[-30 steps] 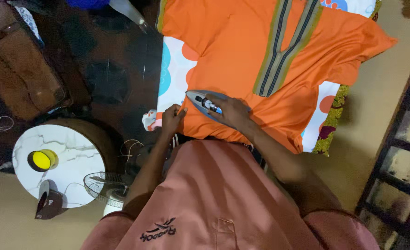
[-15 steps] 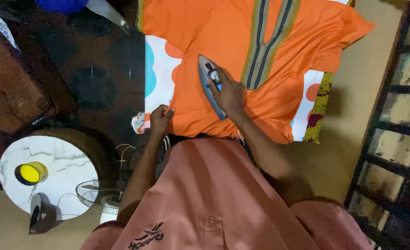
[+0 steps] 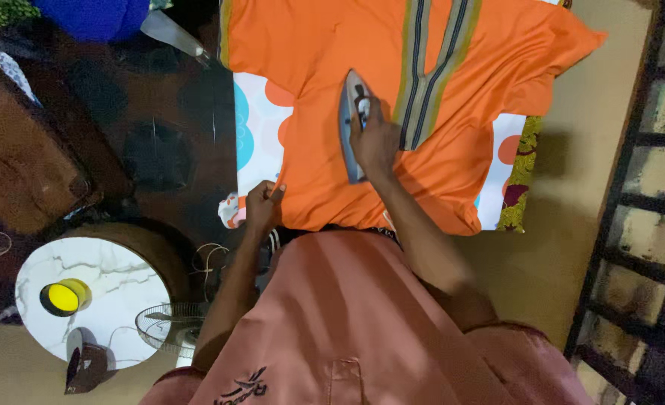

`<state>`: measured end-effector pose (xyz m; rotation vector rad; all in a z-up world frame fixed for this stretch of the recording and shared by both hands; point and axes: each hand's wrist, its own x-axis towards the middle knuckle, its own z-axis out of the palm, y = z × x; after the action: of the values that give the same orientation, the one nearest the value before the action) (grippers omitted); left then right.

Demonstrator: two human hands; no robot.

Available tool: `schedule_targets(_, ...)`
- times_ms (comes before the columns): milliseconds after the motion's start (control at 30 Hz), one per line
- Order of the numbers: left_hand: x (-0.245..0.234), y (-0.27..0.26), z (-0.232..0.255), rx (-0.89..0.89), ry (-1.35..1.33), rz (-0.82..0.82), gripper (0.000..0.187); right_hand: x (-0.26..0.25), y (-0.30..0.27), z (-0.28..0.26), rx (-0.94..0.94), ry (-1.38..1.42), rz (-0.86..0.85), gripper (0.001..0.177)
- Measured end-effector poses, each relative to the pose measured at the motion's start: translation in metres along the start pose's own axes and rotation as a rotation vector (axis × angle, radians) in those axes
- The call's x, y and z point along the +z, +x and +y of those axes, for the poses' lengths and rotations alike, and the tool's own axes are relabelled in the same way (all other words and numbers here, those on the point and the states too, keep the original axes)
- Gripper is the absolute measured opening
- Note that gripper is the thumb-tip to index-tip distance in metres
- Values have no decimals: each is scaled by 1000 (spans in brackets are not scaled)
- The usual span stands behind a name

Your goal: The person irons an orange shirt with a striped collar on a patterned ironing board. They use a blue electric iron to smooth the fabric, repeatedly adjusting the shirt's position and sleeves to ensure all areas are pressed.

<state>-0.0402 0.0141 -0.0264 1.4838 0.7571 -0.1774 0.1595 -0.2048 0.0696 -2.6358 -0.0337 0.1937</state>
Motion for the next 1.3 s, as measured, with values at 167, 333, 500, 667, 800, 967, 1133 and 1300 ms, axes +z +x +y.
schedule_targets(167, -1, 9, -8, -62, -39, -2, 24, 2, -3, -9, -36, -64, 140, 50)
schedule_targets(333, -9, 15, -21, -94, -151, -66, 25, 2, 39, -9, 63, 43, 208, 44)
schedule_targets(500, -8, 15, -28, -71, -136, -56, 25, 3, 71, -2, 42, 21, 110, 43)
schedule_targets(667, -6, 18, -23, -95, -84, -36, 29, 7, 72, 10, -68, -69, -3, 48)
schedule_targets(800, -8, 20, -18, -113, -80, -49, 27, 20, 96, 7, 98, 91, 327, 42)
schedule_targets(967, -10, 23, -33, -129, -160, -60, 29, 0, 110, 2, -63, 112, 402, 46)
schedule_targets(1133, -13, 28, -34, -138, -81, -61, 26, -23, 102, -10, 48, -41, -39, 47)
schedule_targets(1300, -16, 25, -19, -194, -2, -46, 31, 9, 111, -8, 324, 167, 308, 40)
